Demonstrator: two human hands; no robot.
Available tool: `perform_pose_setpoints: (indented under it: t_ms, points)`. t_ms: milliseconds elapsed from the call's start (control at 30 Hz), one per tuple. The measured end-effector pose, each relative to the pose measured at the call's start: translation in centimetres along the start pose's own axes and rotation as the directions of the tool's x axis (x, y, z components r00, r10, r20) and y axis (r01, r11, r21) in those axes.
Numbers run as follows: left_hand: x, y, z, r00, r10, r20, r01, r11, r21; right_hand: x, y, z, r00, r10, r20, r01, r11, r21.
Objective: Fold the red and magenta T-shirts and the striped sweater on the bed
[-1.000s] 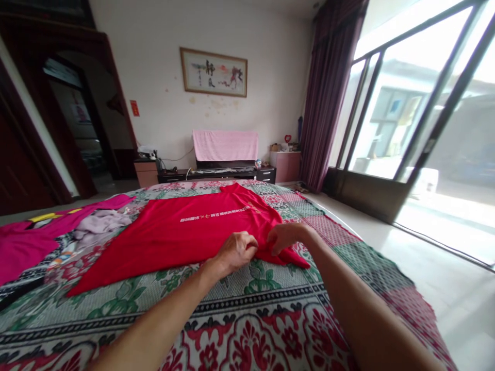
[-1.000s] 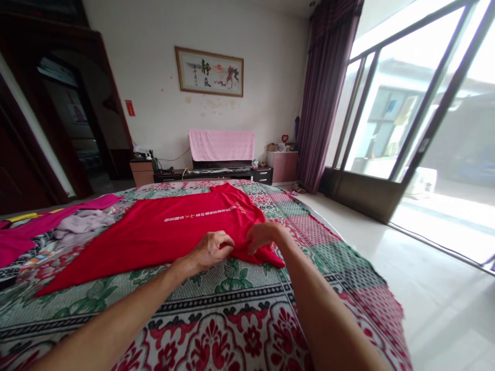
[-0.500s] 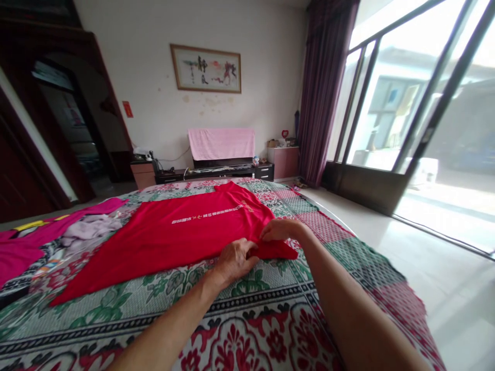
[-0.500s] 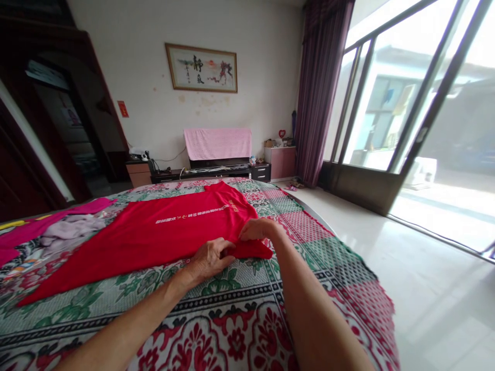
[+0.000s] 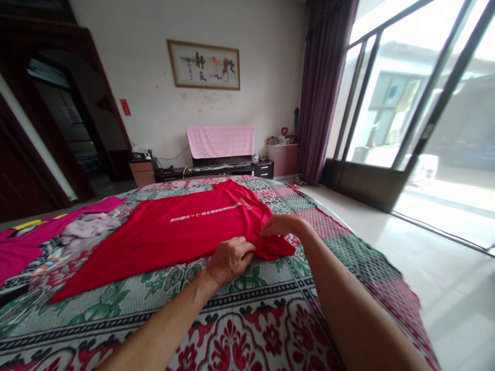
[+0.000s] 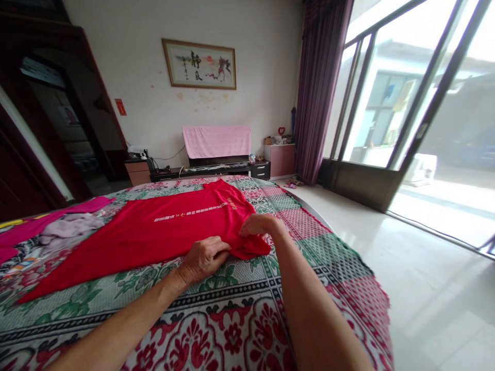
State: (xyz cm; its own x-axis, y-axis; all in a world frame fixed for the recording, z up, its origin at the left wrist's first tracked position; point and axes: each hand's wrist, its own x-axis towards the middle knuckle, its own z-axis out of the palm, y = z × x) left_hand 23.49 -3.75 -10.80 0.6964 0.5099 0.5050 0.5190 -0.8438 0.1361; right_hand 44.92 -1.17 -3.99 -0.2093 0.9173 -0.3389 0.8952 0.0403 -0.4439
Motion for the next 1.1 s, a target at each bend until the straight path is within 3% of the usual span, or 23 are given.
perform_pose_setpoints:
  t_ms: [100, 200, 400, 567, 633, 700, 833, 1000, 1100]
  points:
    - [0.0, -0.1, -0.3, 0.999, 0.016, 0.042, -0.013, 0.998, -0.068, -0.1, 0.2, -0.1, 1.000, 0.010, -0.003, -0.010, 1.000, 0.008]
    - [0.0, 0.2, -0.5, 0.997, -0.043, 0.060, 0.049, 0.992, -0.116, 0.1, 0.7, 0.0, 1.000, 0.014, 0.003, -0.014, 1.000, -0.006]
    - [0.9, 1.8, -0.1, 0.955, -0.277, -0.109, 0.272, 0.960, -0.066, 0.2, 0.2, -0.4, 0.992, -0.128, -0.003, 0.127, 0.991, -0.047]
    - [1.4, 2.4, 0.7, 0.916, -0.397, -0.048, 0.397, 0.918, -0.021, -1.6, -1.1, -1.3, 0.974, -0.207, 0.087, 0.176, 0.945, 0.276]
    - [1.2, 2.4, 0.9, 0.916, -0.401, -0.005, 0.401, 0.916, 0.011, -2.1, -0.8, -1.5, 0.991, -0.122, 0.048, 0.100, 0.939, 0.328]
    - [1.0, 2.2, 1.0, 0.922, -0.387, 0.021, 0.386, 0.922, 0.036, -2.1, -0.2, -1.6, 0.998, 0.054, -0.036, -0.041, 0.958, 0.283]
    - [0.7, 2.0, 0.9, 0.943, -0.333, 0.027, 0.332, 0.943, 0.024, -1.4, 1.4, -1.4, 0.950, 0.304, -0.078, -0.283, 0.937, 0.203]
    - [0.6, 1.7, 0.7, 0.958, -0.285, 0.034, 0.286, 0.957, -0.039, -0.4, 2.3, -0.7, 0.945, 0.323, 0.050, -0.327, 0.936, 0.132]
    - [0.5, 1.4, 0.7, 0.966, -0.255, 0.038, 0.257, 0.964, -0.062, 0.0, 2.4, -0.2, 0.949, 0.313, 0.046, -0.316, 0.945, 0.087]
